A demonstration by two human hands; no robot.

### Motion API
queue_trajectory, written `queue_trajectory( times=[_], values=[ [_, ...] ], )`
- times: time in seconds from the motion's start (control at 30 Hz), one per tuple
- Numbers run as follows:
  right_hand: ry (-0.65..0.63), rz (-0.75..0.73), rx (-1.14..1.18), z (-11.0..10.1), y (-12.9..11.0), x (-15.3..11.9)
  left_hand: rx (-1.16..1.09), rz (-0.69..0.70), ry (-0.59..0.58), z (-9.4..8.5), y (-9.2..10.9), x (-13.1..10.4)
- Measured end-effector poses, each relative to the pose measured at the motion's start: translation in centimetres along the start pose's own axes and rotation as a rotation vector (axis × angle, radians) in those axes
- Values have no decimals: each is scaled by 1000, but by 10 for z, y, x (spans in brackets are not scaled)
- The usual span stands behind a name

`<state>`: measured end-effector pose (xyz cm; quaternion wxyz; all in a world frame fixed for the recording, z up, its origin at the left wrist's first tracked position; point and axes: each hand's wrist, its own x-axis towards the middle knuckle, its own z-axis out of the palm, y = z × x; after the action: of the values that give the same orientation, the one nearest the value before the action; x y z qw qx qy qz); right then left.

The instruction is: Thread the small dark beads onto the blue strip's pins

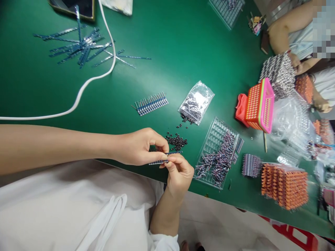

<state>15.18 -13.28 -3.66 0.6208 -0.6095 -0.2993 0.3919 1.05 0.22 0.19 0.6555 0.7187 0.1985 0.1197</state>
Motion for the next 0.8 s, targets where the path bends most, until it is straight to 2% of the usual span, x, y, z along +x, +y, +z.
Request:
queue_trajectory(
  times=[0.2,0.53,0.8],
  values=[
    [-45,2,27,-2,1,0,11,-24,-16,-1,0,1],
    [-24,58,-37,-4,2,0,36,9,-13,0,-3,1],
    [-7,29,-36,-2,3,3,97,-22,-14,-4,-4,4]
  ],
)
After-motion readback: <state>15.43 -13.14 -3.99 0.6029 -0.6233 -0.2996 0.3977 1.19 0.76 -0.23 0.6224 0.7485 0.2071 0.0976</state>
